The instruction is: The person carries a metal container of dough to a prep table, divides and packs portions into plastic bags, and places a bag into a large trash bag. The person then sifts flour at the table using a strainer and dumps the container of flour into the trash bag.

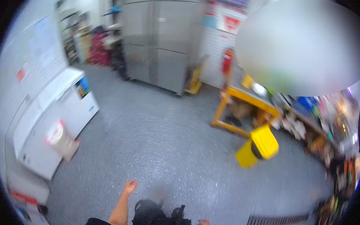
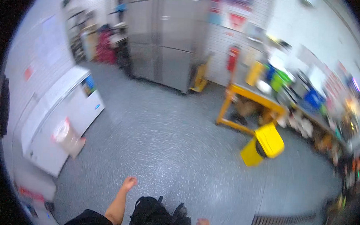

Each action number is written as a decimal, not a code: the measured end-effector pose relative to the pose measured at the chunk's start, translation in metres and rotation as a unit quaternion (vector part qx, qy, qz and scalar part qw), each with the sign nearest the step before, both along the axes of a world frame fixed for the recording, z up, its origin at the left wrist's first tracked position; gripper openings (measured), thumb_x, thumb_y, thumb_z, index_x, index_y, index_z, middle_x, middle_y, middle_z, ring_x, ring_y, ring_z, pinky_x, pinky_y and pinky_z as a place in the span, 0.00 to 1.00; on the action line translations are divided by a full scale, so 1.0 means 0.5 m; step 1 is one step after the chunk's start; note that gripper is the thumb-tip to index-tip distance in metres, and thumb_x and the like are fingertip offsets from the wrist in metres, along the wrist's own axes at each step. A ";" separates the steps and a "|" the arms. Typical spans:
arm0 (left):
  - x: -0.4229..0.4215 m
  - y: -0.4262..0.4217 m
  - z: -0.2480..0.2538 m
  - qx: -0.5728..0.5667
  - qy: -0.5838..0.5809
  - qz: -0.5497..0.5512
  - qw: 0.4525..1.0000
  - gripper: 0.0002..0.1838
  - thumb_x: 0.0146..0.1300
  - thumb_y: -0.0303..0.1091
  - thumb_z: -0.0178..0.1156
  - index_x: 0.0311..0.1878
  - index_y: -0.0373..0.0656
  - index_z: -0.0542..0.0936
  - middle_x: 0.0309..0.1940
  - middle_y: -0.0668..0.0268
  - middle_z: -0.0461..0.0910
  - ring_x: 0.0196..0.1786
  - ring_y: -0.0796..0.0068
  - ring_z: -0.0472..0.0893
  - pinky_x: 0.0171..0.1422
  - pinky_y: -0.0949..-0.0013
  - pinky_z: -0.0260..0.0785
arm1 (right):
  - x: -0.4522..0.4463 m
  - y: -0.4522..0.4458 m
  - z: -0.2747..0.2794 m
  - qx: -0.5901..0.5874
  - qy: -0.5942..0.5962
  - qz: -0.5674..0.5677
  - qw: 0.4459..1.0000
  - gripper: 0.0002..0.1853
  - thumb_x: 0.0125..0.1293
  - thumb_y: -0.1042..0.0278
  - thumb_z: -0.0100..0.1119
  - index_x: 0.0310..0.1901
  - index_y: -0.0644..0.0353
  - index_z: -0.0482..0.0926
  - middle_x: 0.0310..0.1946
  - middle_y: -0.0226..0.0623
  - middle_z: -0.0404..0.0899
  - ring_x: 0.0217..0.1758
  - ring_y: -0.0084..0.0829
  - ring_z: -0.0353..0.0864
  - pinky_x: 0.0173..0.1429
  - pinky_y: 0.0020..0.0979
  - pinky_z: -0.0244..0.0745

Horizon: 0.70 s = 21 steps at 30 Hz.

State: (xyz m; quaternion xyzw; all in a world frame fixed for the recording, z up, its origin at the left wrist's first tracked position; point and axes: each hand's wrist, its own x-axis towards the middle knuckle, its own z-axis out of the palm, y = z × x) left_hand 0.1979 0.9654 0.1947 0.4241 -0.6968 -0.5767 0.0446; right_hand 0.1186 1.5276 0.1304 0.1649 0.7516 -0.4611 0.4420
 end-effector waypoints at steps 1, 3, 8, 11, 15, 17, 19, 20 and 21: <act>0.082 -0.028 -0.063 -0.014 -0.039 0.036 0.999 0.14 0.54 0.37 0.53 0.37 0.37 0.78 0.26 0.61 0.78 0.31 0.72 0.77 0.34 0.68 0.68 | -0.113 -0.037 0.000 0.003 0.041 0.026 0.999 0.14 0.56 0.65 0.54 0.40 0.65 0.77 0.27 0.44 0.80 0.24 0.32 0.79 0.28 0.32 0.75; 0.146 -0.037 -0.041 -0.002 -0.118 0.127 0.985 0.10 0.55 0.34 0.54 0.29 0.36 0.77 0.21 0.65 0.76 0.24 0.73 0.73 0.28 0.68 0.66 | -0.392 -0.113 0.002 0.033 0.108 0.086 0.990 0.13 0.55 0.66 0.54 0.38 0.66 0.77 0.23 0.40 0.79 0.23 0.31 0.78 0.27 0.33 0.73; 0.395 -0.093 -0.209 0.065 -0.314 0.201 0.925 0.11 0.53 0.34 0.51 0.31 0.36 0.78 0.22 0.57 0.76 0.22 0.64 0.75 0.28 0.61 0.69 | -0.789 -0.459 0.203 0.036 0.253 -0.047 0.966 0.09 0.55 0.67 0.49 0.30 0.62 0.77 0.18 0.39 0.76 0.18 0.30 0.74 0.19 0.30 0.68; 0.376 -0.150 -0.199 0.219 -0.275 0.478 0.805 0.12 0.50 0.34 0.53 0.35 0.39 0.80 0.26 0.51 0.78 0.26 0.59 0.79 0.33 0.56 0.73 | -0.869 -0.668 0.316 0.029 0.284 -0.012 0.958 0.09 0.56 0.66 0.48 0.28 0.62 0.75 0.18 0.40 0.76 0.16 0.28 0.74 0.16 0.29 0.67; 0.284 -0.369 -0.199 0.081 -0.312 0.215 0.922 0.15 0.48 0.36 0.61 0.38 0.37 0.77 0.28 0.54 0.77 0.34 0.61 0.78 0.38 0.55 0.71 | -0.905 -0.912 0.237 0.018 0.219 0.067 0.973 0.11 0.57 0.62 0.51 0.30 0.62 0.74 0.21 0.42 0.77 0.21 0.34 0.79 0.21 0.32 0.72; 0.200 -0.535 -0.219 -0.005 -0.279 0.130 0.951 0.18 0.50 0.39 0.60 0.39 0.34 0.76 0.28 0.56 0.77 0.33 0.62 0.77 0.36 0.58 0.70 | -0.875 -1.025 0.213 0.041 0.144 0.097 0.984 0.10 0.57 0.63 0.51 0.30 0.62 0.75 0.20 0.42 0.78 0.20 0.32 0.78 0.20 0.31 0.71; 0.046 -0.682 -0.244 0.026 -0.214 0.283 0.934 0.19 0.53 0.40 0.57 0.41 0.33 0.75 0.31 0.58 0.77 0.31 0.67 0.77 0.31 0.63 0.69 | -0.855 -1.108 0.177 0.035 0.069 0.132 0.988 0.10 0.56 0.63 0.51 0.30 0.62 0.75 0.21 0.42 0.78 0.21 0.32 0.79 0.23 0.33 0.73; -0.020 -0.756 -0.226 0.043 -0.162 0.296 0.940 0.17 0.54 0.39 0.56 0.42 0.36 0.75 0.33 0.60 0.76 0.30 0.70 0.76 0.29 0.66 0.67 | -0.857 -1.128 0.144 0.008 0.012 0.157 0.988 0.13 0.58 0.61 0.51 0.38 0.61 0.73 0.23 0.43 0.78 0.20 0.31 0.75 0.23 0.32 0.71; -0.100 -0.826 -0.170 0.087 -0.085 0.329 0.937 0.16 0.54 0.39 0.56 0.40 0.36 0.76 0.33 0.59 0.78 0.33 0.67 0.78 0.34 0.64 0.69 | -0.871 -1.132 0.101 -0.018 -0.042 0.182 0.982 0.17 0.59 0.58 0.50 0.46 0.60 0.71 0.25 0.44 0.77 0.18 0.29 0.71 0.23 0.31 0.69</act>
